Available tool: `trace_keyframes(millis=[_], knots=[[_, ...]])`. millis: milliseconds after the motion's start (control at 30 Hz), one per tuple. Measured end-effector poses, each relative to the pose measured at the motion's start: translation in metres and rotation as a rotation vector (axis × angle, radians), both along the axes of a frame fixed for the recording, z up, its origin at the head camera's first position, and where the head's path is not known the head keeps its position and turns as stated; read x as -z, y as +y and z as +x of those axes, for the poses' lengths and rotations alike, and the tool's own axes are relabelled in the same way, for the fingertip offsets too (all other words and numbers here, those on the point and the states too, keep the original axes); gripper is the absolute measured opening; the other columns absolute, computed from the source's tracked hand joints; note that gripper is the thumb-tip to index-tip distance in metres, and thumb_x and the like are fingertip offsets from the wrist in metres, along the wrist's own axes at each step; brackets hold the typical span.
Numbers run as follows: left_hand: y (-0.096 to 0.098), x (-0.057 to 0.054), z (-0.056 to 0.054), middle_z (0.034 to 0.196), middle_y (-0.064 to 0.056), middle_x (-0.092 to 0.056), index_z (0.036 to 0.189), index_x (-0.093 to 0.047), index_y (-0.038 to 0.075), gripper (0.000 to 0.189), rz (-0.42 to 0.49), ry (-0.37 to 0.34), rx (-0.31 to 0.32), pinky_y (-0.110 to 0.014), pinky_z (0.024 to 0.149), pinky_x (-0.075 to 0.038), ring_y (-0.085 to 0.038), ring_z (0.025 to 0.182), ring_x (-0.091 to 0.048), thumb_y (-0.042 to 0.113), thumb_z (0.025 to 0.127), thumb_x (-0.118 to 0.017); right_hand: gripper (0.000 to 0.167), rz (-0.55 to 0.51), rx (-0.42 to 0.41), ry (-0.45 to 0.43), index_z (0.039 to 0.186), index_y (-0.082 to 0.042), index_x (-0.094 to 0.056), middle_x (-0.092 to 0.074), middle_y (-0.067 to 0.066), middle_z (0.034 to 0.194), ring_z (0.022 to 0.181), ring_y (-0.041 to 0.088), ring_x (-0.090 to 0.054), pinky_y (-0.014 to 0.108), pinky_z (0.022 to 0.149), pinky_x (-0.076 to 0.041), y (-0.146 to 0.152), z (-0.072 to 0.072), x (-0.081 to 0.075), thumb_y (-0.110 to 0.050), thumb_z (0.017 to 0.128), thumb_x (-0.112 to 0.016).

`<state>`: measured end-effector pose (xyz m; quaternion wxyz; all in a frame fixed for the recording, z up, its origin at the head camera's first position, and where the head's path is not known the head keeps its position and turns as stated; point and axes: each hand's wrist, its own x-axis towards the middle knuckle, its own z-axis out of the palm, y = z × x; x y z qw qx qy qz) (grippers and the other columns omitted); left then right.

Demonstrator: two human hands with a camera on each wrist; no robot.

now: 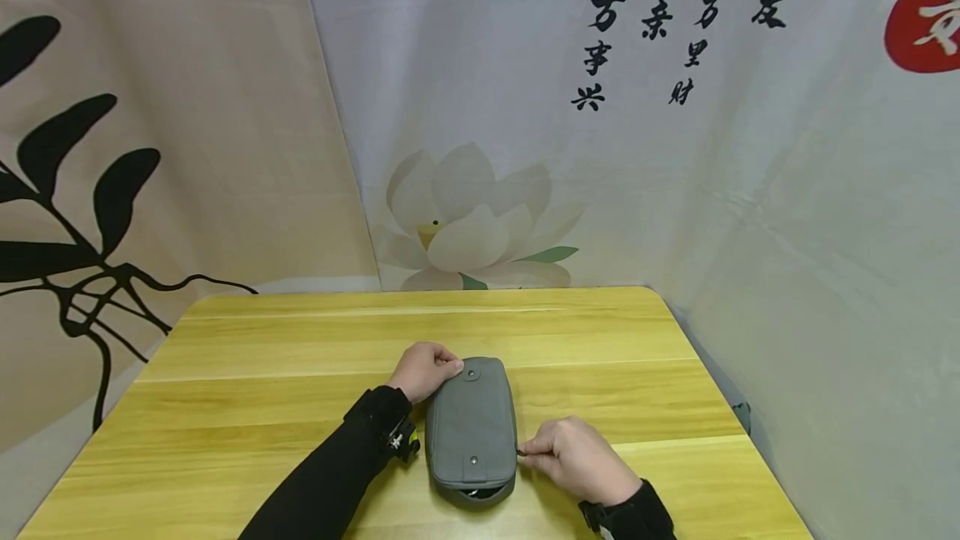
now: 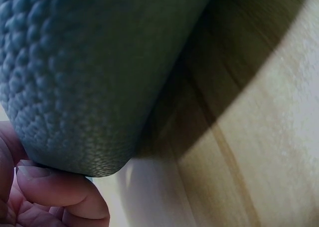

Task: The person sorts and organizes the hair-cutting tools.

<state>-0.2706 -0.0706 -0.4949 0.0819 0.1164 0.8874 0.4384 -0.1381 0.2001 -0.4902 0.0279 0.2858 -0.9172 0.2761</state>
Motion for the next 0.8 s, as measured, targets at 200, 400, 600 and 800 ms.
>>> trace_keyframes(millis=[200, 400, 600, 800], knots=[[0.001, 0.000, 0.000, 0.088, -0.006, -0.071, 0.106, -0.079, 0.006, 0.014, 0.001, 0.002, 0.000, -0.034, 0.073, -0.052, -0.017, 0.077, -0.061, 0.019, 0.104, -0.072, 0.007, 0.030, -0.018, 0.007, 0.098, -0.019, -0.088, -0.078, -0.010, 0.083, 0.075, -0.007, -0.065, 0.012, 0.063, -0.050, 0.001, 0.002, -0.001, -0.016, 0.094, -0.084], [0.002, 0.001, 0.000, 0.089, -0.006, -0.071, 0.105, -0.079, 0.006, 0.015, -0.007, 0.008, -0.005, -0.033, 0.073, -0.052, -0.016, 0.077, -0.061, 0.019, 0.104, -0.072, 0.008, 0.031, -0.030, -0.024, 0.100, -0.018, -0.088, -0.080, -0.008, 0.088, 0.080, -0.005, -0.068, 0.014, 0.067, -0.055, 0.002, 0.003, -0.002, -0.016, 0.093, -0.084], [-0.001, 0.000, 0.000, 0.092, -0.007, -0.073, 0.108, -0.079, 0.005, 0.017, -0.005, 0.002, -0.012, -0.034, 0.074, -0.054, -0.018, 0.080, -0.063, 0.020, 0.104, -0.072, 0.009, -0.022, 0.000, -0.120, 0.102, -0.016, -0.088, -0.082, -0.005, 0.092, 0.083, -0.002, -0.070, 0.017, 0.069, -0.056, 0.004, 0.001, -0.002, -0.016, 0.095, -0.082], [-0.010, -0.003, 0.005, 0.098, -0.010, -0.075, 0.108, -0.079, 0.004, 0.018, 0.012, -0.031, -0.068, -0.034, 0.074, -0.053, -0.020, 0.084, -0.065, 0.021, 0.104, -0.071, 0.008, -0.049, 0.131, -0.117, 0.100, -0.015, -0.088, -0.083, -0.003, 0.095, 0.084, 0.002, -0.073, 0.020, 0.068, -0.056, 0.012, -0.004, 0.001, -0.014, 0.095, -0.081]])
